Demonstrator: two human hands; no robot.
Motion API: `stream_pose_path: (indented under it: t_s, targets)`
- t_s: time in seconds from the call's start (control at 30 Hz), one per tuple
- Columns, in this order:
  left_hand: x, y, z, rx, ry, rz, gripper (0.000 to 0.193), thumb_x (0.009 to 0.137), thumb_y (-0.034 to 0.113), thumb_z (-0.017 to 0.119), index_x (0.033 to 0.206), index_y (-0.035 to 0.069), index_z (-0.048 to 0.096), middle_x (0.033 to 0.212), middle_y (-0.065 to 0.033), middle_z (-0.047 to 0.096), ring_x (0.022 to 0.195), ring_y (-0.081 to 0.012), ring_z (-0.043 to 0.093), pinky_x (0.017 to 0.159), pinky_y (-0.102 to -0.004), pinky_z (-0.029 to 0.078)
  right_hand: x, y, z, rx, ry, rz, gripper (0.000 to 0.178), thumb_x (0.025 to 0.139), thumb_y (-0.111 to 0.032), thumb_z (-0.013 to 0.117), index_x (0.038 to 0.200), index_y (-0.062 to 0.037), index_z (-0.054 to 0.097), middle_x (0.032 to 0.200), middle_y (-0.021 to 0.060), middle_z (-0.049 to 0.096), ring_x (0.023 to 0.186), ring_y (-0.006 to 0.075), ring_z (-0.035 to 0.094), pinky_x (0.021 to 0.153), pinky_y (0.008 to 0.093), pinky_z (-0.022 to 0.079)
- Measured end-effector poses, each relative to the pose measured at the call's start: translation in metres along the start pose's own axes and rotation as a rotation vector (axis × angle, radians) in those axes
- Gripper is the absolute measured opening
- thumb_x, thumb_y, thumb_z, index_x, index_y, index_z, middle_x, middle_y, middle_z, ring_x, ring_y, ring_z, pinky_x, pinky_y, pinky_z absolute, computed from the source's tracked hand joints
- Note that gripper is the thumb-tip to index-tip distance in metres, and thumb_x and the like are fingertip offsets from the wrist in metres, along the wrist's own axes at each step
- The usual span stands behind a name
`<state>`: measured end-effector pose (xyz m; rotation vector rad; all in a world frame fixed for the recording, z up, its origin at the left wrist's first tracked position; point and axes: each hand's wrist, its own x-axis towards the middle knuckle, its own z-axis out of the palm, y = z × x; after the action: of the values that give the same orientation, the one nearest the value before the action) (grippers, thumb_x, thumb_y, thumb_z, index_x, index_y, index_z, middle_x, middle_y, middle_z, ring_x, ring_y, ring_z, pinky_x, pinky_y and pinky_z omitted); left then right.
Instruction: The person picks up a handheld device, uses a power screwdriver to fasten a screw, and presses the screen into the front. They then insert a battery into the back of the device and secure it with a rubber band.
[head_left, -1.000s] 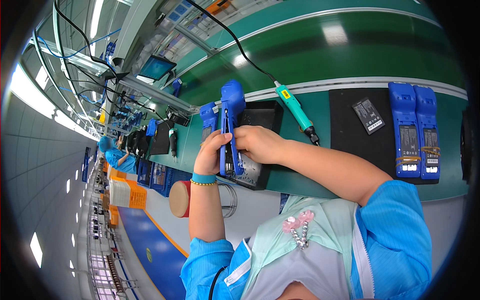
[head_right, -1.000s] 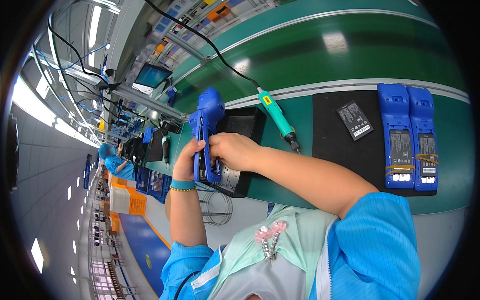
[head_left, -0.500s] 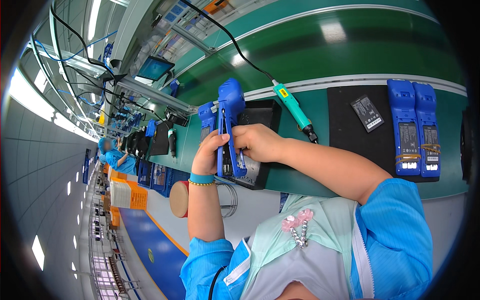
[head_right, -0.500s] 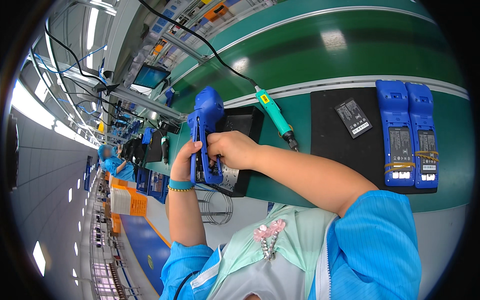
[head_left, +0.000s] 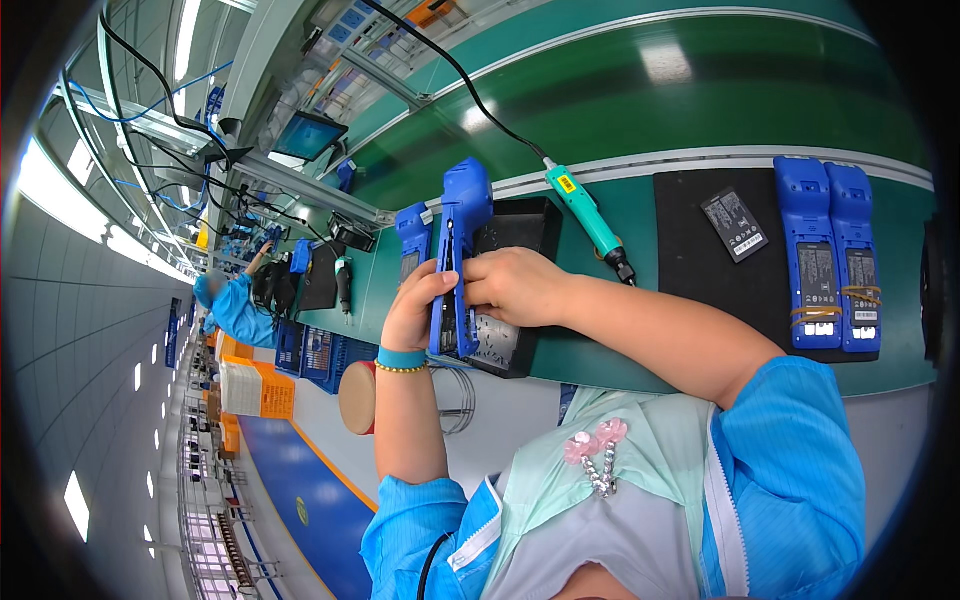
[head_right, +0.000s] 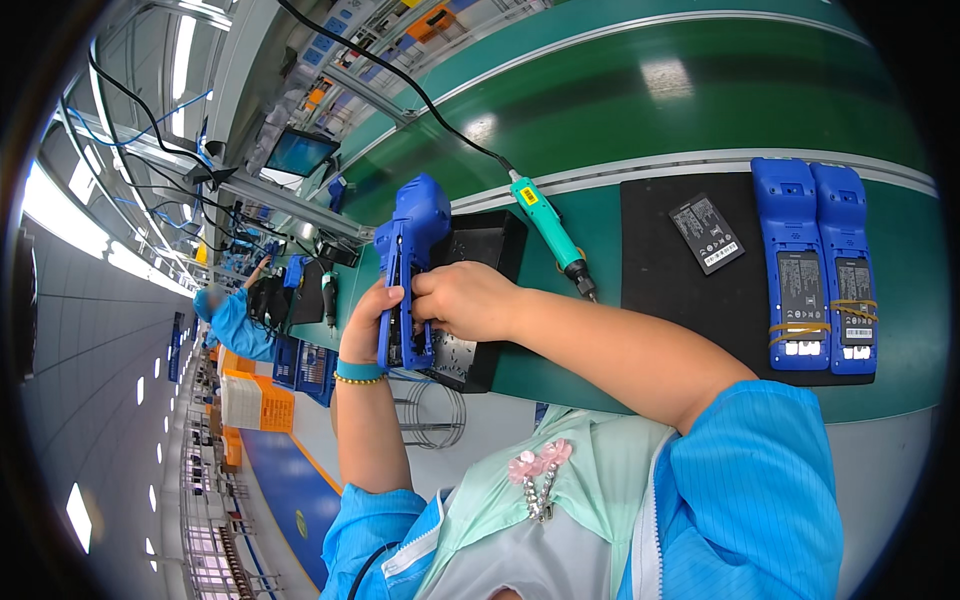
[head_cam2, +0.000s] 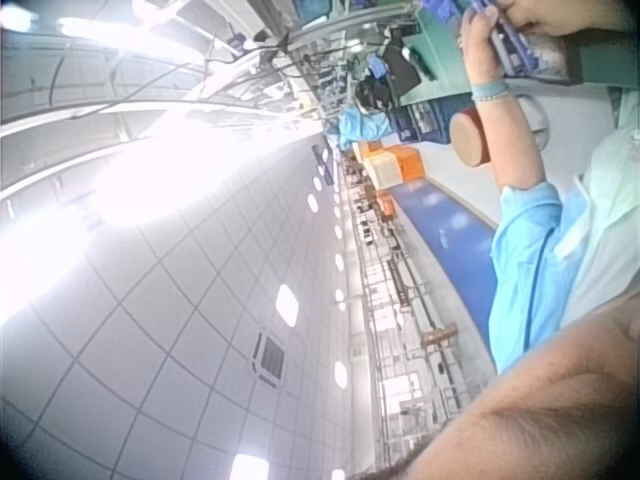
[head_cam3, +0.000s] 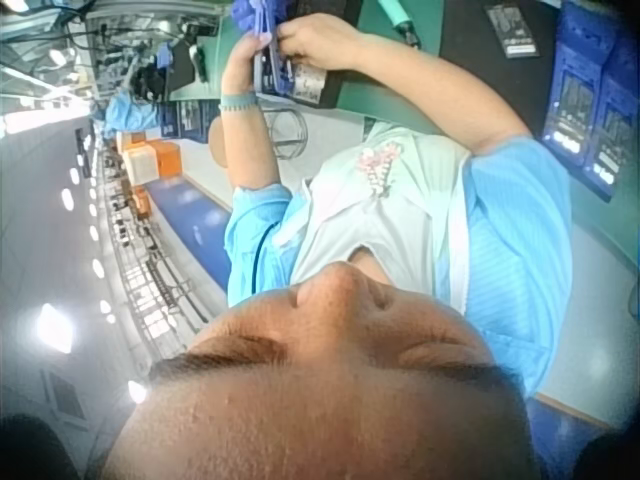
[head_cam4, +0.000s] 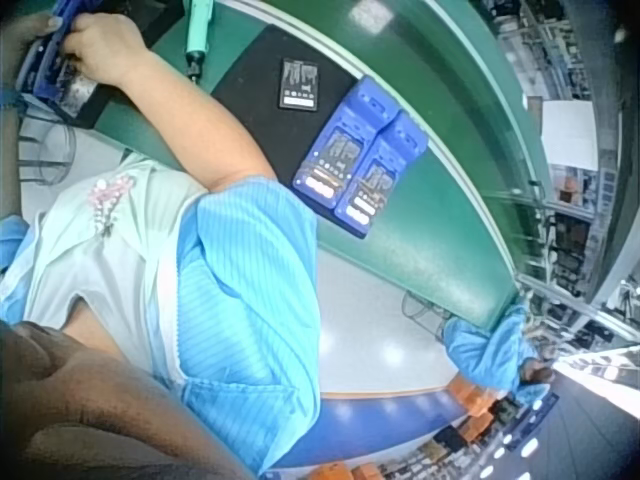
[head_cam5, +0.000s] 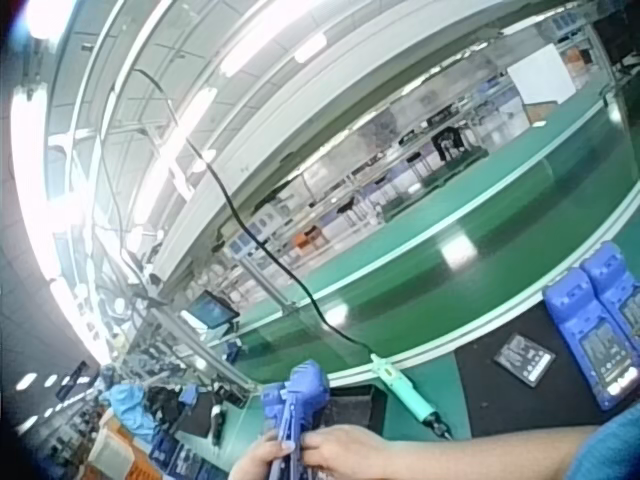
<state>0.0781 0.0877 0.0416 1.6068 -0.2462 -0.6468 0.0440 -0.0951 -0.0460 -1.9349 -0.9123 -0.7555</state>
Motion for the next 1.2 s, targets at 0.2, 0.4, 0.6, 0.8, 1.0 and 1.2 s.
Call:
stream_pose_path:
  t_s: [0.2,0.4,0.6,0.8,1.0,1.2]
  targets:
    - [0.003,-0.002,-0.001,-0.001,-0.028,-0.028,0.046,0.085,0.022,0.069,0.118,-0.007,0.054,0.096,-0.0096,0.063,0.082,-0.0145,0.063,0.073,-0.0294,0.055,-0.001,0.001,0.004,-0.106,0.003,-0.063,0.016,0.073,-0.010,0.073,0.089,-0.0140,0.073,0.094,0.0029,0.066,0.087,0.0268,0.065,0.075,0.0410,0.055]
    - [0.006,-0.004,0.002,-0.009,-0.027,0.011,0.044,0.085,0.023,0.069,0.116,-0.005,0.054,0.095,-0.0094,0.063,0.079,-0.0137,0.062,0.070,-0.0274,0.053,-0.002,0.005,0.006,0.053,0.027,0.044,0.019,0.072,-0.001,0.069,0.088,-0.0114,0.072,0.094,0.0043,0.066,0.085,0.0285,0.066,0.074,0.0409,0.055]
    - [0.001,-0.001,-0.005,0.020,0.032,0.064,0.037,0.085,0.023,0.068,0.109,-0.002,0.058,0.094,-0.0080,0.063,0.081,-0.0140,0.061,0.073,-0.0275,0.051,0.000,-0.003,0.001,0.260,0.061,0.283,0.022,0.072,0.003,0.068,0.092,-0.0042,0.066,0.088,0.0085,0.068,0.082,0.0291,0.069,0.073,0.0391,0.056]
    - [-0.002,0.002,-0.004,0.025,0.005,0.092,0.037,0.085,0.024,0.068,0.110,-0.002,0.057,0.095,-0.0080,0.063,0.083,-0.0145,0.062,0.076,-0.0279,0.051,0.004,-0.003,0.009,0.583,0.127,0.550,0.016,0.079,0.000,0.074,0.090,0.0000,0.061,0.083,0.0083,0.070,0.077,0.0151,0.069,0.070,0.0297,0.056]
    - [-0.006,0.006,0.005,0.008,-0.012,0.106,0.041,0.084,0.022,0.069,0.113,-0.002,0.055,0.093,-0.0083,0.062,0.080,-0.0163,0.064,0.075,-0.0301,0.055,0.005,-0.004,0.009,0.767,0.107,0.721,0.014,0.082,0.002,0.073,0.089,0.0012,0.061,0.080,0.0073,0.070,0.074,0.0115,0.068,0.066,0.0282,0.057]
    - [-0.007,0.007,0.003,0.028,-0.005,0.126,0.045,0.083,0.030,0.069,0.112,-0.001,0.054,0.092,-0.0092,0.060,0.077,-0.0170,0.064,0.070,-0.0302,0.056,0.004,-0.007,0.007,0.740,0.114,0.654,0.012,0.084,0.003,0.071,0.090,0.0013,0.062,0.080,0.0081,0.070,0.076,0.0124,0.069,0.066,0.0282,0.057]
